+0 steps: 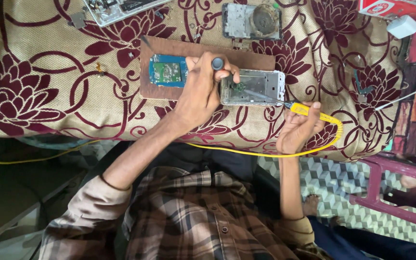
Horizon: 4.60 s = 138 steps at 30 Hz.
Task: The person uses a soldering iron and a screwdriver to work on a small circuit board and a disassembled electronic device. They repeatedly apply the soldering iron to various points on the board and device while holding them steady with the screwdriver.
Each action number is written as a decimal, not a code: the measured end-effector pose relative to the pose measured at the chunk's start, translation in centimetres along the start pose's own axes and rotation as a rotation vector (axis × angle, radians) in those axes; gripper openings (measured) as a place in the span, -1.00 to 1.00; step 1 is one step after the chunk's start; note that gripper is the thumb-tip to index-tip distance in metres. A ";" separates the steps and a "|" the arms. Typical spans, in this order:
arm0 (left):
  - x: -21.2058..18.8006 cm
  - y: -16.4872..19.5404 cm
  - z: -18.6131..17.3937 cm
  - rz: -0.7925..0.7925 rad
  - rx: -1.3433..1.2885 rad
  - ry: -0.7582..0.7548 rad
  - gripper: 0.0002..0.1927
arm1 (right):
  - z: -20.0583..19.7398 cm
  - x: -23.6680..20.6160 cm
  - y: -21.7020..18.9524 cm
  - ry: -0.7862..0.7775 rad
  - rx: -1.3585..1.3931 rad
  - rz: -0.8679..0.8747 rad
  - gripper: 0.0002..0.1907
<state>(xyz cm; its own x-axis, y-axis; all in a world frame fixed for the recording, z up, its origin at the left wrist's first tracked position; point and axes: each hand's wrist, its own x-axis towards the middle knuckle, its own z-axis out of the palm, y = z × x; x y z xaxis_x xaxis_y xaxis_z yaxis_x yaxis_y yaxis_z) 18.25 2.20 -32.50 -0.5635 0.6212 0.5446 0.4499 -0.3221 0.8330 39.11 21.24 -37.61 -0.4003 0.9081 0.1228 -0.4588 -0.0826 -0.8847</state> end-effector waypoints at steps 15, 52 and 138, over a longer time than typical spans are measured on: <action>0.0 -0.2 -0.5 0.056 0.145 0.010 -0.73 | 2.2 0.2 0.1 -0.117 -0.116 -0.163 -0.70; -0.9 0.0 -0.6 0.097 0.106 -0.014 -0.65 | 5.3 0.1 -4.7 -0.194 -0.626 -0.400 -0.71; -0.4 1.5 -0.1 0.060 0.113 0.015 -0.76 | 3.3 -4.6 -0.7 0.017 -0.395 -0.494 -0.68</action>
<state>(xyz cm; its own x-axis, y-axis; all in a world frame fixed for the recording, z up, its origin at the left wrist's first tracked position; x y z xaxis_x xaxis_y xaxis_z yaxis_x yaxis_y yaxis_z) 19.05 1.44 -31.49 -0.5433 0.5923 0.5950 0.5579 -0.2750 0.7830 38.68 15.76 -36.10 -0.2025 0.8070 0.5547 -0.2577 0.5026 -0.8252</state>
